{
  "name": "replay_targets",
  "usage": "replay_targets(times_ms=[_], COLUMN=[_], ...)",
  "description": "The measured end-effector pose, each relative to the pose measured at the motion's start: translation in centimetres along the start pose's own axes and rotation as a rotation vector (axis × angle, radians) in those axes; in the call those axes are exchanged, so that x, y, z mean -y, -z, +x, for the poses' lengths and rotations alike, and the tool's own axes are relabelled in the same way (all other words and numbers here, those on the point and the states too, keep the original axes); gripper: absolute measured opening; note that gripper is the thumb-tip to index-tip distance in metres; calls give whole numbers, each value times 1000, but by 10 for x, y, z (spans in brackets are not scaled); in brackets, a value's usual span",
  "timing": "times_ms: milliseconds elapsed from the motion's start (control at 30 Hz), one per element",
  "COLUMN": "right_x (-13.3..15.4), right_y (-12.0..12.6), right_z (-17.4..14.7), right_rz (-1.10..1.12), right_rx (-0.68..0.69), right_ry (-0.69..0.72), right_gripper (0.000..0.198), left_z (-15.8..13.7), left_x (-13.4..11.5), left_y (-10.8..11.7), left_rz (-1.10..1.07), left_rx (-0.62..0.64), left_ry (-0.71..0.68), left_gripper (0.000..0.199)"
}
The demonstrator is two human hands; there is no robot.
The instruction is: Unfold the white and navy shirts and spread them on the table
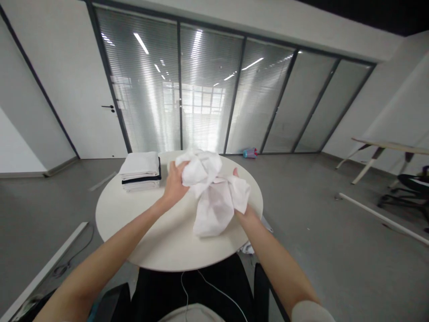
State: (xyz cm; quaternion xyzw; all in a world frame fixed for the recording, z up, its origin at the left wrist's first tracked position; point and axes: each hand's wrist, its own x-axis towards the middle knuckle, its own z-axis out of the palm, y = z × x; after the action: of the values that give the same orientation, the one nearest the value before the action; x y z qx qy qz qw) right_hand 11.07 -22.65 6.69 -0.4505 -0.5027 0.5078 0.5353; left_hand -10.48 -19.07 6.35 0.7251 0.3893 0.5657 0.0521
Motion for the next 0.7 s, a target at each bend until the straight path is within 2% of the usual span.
replay_targets(times_ms=[67,133,267,300,367,467,533,567,600,700], right_x=[-2,-6,-3,3,18,38,38,34,26,-4], right_y=[-3,-7,-8,-7,-6,-8,-10,-12,-13,-17], right_z=[9,17,39,47,66,102,128,140,152,178], right_rz=[100,127,-64,-147,-361,-757,-1003,-1112,-1214,-1440], right_rx=[34,7,-92,-108,-143,-288,-372,-360,-286,167], right_ry=[5,0,2,64,298,653,723,705,656,407], right_gripper=[64,52,45,41,33,35,42,44,47,58], left_z=[-22,-40,-49,-45,-32,-12,-4,-3,-3,-11], left_x=[-2,-4,4,8,18,38,52,59,66,79], left_y=[-12,-24,-26,-23,-15,-5,-2,-1,1,6], left_rz=[134,192,39,-3,-29,29,68,82,94,87], left_rx=[218,397,647,690,725,679,656,659,664,686], left_ry=[-71,-167,-252,-254,-259,-253,-256,-270,-290,-313], left_gripper=[65,68,72,70,63,47,34,28,24,21])
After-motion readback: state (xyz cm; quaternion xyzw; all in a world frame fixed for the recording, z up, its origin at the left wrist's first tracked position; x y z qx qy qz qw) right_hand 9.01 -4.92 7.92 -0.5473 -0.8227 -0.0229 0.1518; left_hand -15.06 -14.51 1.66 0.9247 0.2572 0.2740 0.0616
